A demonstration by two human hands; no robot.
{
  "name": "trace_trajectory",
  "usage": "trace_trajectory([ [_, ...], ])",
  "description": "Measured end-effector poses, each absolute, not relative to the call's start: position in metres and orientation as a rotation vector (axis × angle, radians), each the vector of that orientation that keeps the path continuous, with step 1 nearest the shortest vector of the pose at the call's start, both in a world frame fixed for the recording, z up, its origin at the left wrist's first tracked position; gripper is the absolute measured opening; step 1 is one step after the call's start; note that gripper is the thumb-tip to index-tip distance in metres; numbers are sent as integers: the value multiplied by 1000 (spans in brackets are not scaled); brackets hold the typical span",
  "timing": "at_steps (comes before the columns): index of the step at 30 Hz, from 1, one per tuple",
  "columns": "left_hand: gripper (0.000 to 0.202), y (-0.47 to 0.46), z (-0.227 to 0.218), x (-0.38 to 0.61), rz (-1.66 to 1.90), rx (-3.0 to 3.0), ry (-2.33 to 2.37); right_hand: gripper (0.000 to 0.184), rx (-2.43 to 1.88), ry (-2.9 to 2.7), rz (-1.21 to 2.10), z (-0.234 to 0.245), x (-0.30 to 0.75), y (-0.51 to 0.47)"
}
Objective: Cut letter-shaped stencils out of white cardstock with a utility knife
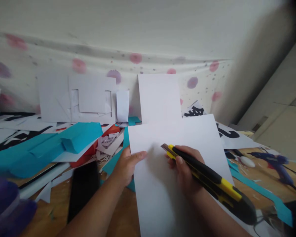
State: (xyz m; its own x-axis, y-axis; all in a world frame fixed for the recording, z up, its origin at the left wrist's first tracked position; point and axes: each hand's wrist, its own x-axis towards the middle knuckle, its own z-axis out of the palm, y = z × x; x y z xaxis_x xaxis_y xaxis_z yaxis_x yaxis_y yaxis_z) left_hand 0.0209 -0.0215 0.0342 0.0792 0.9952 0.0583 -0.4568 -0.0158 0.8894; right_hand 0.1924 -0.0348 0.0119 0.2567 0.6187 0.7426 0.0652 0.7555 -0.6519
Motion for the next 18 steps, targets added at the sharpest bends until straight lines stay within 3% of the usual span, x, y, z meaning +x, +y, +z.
trace_trajectory([
  [7, 48, -21, 29, 18, 1343, 922, 767, 23, -846, -1264, 169, 3, 184, -30],
  [18, 50, -22, 30, 20, 1344, 914, 821, 25, -978, -1297, 136, 12, 177, -37],
])
